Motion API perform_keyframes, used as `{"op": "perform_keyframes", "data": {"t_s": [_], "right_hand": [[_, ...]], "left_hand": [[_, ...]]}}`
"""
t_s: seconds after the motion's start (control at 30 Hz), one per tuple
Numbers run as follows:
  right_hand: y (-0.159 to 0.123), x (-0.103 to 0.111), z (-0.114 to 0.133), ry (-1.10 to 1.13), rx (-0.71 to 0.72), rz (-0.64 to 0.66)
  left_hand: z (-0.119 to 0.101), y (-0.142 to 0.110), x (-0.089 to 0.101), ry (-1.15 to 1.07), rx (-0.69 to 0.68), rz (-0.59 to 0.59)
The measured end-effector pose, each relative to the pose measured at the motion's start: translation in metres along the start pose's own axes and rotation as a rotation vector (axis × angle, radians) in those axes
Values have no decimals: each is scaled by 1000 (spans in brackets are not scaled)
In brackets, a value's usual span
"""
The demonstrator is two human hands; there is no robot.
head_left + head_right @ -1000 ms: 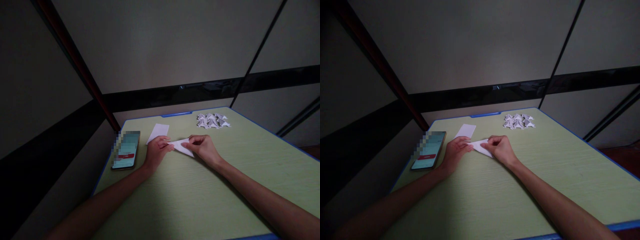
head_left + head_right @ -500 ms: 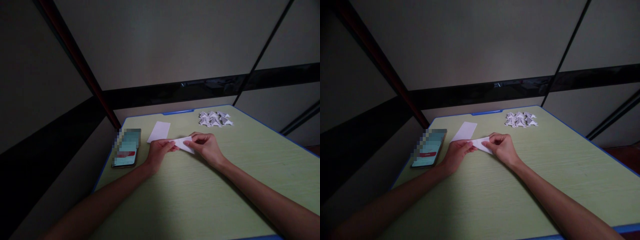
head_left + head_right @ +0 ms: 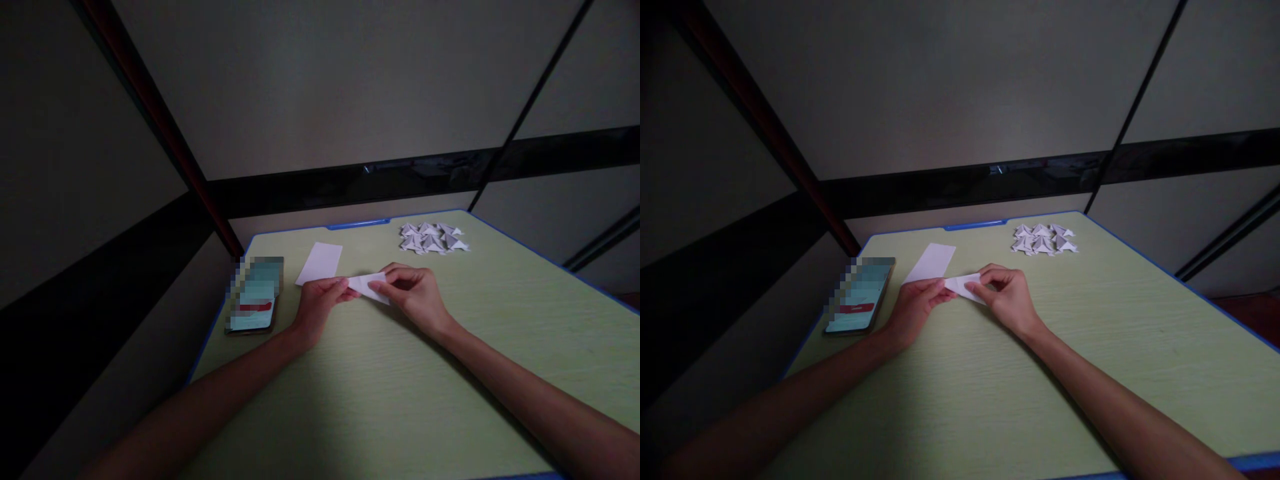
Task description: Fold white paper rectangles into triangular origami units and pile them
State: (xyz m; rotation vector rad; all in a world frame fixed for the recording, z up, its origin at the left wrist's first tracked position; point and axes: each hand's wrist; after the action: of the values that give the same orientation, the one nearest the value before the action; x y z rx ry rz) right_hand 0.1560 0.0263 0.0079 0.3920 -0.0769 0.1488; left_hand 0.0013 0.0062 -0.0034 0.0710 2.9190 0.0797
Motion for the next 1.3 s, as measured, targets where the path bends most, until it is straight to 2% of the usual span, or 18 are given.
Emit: {"op": "perform_keyframes", "data": {"t_s": [0.23, 0.4, 0.6, 0.83, 1.07, 1.3], "right_hand": [[-1, -2, -1, -68, 90, -23], [0, -3, -2, -66, 101, -19], [0, -2, 1, -39, -6, -31], [2, -4, -5, 103, -149, -69], [2, -2, -6, 152, -152, -88], [2, -3, -6, 134, -148, -70]], "left_hand": [[1, -2, -1, -97, -4, -15], [1, -1, 0, -141, 13, -25], [0, -2, -1, -65, 2, -5], [3, 1, 2, 95, -50, -21], [-2, 0, 0, 213, -52, -18], [0, 0, 0, 174, -46, -41]]}}
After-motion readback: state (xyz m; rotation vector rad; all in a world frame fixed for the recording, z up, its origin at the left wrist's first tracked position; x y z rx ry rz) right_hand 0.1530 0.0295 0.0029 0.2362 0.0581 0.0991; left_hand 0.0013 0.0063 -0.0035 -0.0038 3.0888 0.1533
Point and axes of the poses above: each hand's wrist, its own y-axis towards the middle knuckle, its own x-axis out of the back of the hand, z = x × y, and after that the axes turned 3 degrees about y, right-handed
